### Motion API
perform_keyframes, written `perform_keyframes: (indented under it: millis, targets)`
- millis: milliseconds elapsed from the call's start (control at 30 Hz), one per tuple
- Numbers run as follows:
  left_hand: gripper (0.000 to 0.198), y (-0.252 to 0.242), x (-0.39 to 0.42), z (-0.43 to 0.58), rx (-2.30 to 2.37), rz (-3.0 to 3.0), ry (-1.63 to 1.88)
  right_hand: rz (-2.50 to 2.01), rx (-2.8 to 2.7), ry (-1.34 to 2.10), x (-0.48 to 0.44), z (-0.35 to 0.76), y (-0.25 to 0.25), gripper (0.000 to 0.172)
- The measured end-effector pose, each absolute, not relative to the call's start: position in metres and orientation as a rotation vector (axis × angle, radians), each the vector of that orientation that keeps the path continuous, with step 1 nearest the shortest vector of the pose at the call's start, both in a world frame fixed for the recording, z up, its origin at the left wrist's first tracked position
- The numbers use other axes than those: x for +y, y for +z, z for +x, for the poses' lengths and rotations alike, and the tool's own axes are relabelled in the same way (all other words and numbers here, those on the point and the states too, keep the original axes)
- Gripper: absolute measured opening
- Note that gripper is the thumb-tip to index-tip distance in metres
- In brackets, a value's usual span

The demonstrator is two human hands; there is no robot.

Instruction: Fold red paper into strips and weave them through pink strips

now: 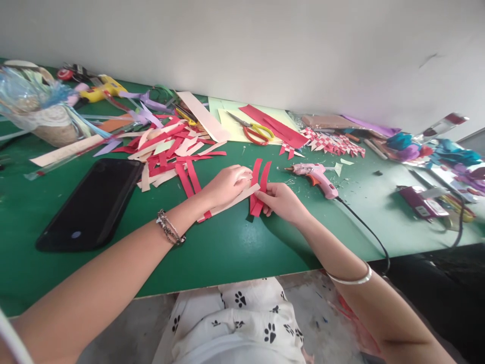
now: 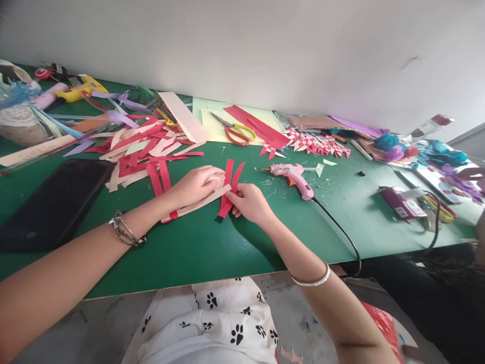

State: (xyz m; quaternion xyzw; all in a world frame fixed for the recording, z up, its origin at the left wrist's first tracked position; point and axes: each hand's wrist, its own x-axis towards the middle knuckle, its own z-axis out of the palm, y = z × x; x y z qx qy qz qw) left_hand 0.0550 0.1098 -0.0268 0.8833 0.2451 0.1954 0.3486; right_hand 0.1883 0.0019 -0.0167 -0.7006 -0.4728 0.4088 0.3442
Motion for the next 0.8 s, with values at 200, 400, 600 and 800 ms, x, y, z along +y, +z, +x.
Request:
perform_keyframes:
  millis: [200,400,600,800]
  targets:
    - [0.038,-0.025,0.109,0.055,0.741,2.227,0.473,-1.838,-1.354,1.008,0.01,0.192,-0.017,0.017]
    - [0.035,-0.024,0.109,0.055,0.747,2.267,0.517,-1.899,-1.47,0.944,0.014,0.196,-0.014,0.027]
    - [0.032,-0.026,0.107,0.054,0.765,2.244,0.53,-1.89,-1.467,0.988,0.017,0.198,-0.013,0.03]
    - [0.036,-0.027,0.108,0.054,0.79,2.107,0.565,-1.923,-1.504,0.939,0.019,0.198,-0.015,0.03]
